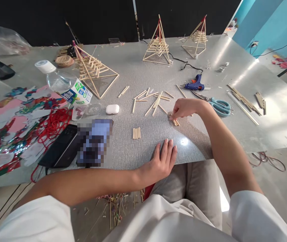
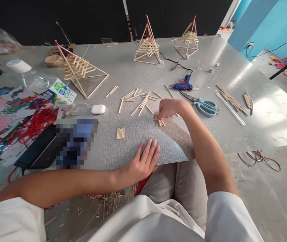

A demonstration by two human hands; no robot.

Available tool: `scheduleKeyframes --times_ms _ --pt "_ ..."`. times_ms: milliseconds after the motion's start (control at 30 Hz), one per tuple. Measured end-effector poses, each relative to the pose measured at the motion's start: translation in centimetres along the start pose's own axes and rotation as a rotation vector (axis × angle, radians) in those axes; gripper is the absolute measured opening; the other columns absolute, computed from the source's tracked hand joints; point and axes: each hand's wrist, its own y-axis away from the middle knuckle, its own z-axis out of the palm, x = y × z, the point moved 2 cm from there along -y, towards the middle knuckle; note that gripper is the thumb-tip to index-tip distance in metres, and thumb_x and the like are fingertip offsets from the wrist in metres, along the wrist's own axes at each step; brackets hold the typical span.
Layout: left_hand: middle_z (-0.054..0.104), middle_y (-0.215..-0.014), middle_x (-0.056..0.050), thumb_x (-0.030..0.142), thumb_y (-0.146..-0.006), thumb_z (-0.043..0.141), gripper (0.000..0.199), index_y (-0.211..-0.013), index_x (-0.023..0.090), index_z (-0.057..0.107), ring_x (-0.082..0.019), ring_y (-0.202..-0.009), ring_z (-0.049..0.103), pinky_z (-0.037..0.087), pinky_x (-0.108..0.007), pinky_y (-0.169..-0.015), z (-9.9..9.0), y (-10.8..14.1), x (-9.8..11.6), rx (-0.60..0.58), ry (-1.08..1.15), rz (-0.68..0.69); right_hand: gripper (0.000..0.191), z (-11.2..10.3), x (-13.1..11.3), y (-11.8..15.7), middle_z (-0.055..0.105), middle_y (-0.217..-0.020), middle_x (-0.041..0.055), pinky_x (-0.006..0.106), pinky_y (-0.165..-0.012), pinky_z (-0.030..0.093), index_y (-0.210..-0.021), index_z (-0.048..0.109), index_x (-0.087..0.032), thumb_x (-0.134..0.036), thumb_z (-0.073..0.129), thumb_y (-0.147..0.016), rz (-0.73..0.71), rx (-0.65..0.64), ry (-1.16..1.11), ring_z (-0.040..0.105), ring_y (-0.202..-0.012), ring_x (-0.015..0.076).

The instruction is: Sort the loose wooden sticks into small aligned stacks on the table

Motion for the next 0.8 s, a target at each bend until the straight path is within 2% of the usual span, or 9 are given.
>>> scheduleKeyframes --times_ms 100,300,500,700,800 --pt "0.065 -0.157 -0.032 0.047 -0.115 0.053 0.064 -0.157 0.0 0.062 -0.04 -0.143 0.071 0.066 -0.05 -0.11 0.0 0.0 0.0 0.005 -0.007 0.001 0.038 0.3 0.1 -0.3 0.05 -0.065 -0.0001 0.034 -0.061 0.03 -0.072 0.069 -0.018 -0.046 0.078 -0.095 -0.016 0.019 0.015 0.04 -0.06 0.0127" --pt "0.065 -0.157 -0.032 0.045 -0.115 0.053 0.063 -0.157 -0.001 0.061 -0.04 -0.142 0.072 0.066 -0.05 -0.11 0.0 0.0 0.0 0.038 -0.037 0.012 0.036 0.4 -0.5 -0.3 0.05 -0.063 -0.0004 0.035 -0.062 0.03 -0.073 0.07 -0.019 -0.044 0.077 -0.097 -0.035 0.032 0.039 0.041 -0.06 0.0131" --pt "0.065 -0.156 -0.033 0.04 -0.113 0.056 0.06 -0.156 -0.002 0.061 -0.04 -0.141 0.072 0.066 -0.05 -0.109 -0.1 -0.1 0.0 0.028 -0.017 0.007 0.031 0.5 -1.4 0.1 0.062 -0.073 0.0022 0.035 -0.065 0.032 -0.08 0.073 -0.019 -0.045 0.076 -0.097 -0.025 0.048 0.084 0.047 -0.064 0.0142" --pt "0.063 -0.157 -0.034 0.04 -0.114 0.057 0.059 -0.156 -0.001 0.061 -0.04 -0.142 0.072 0.066 -0.05 -0.11 -0.3 -0.2 -0.1 0.004 -0.004 0.004 0.052 0.6 -0.6 -0.5 0.06 -0.07 0.0045 0.036 -0.065 0.031 -0.071 0.066 -0.019 -0.065 0.074 -0.094 0.054 0.078 0.202 0.05 -0.066 0.017" --pt "0.063 -0.158 -0.033 0.04 -0.114 0.055 0.058 -0.156 -0.001 0.061 -0.039 -0.142 0.072 0.065 -0.051 -0.111 -0.5 -0.2 -0.1 -0.007 -0.004 0.003 0.056 0.6 0.2 -1.0 0.058 -0.067 0.0049 0.037 -0.066 0.031 -0.07 0.066 -0.02 -0.07 0.073 -0.093 0.067 0.081 0.214 0.051 -0.066 0.0181"
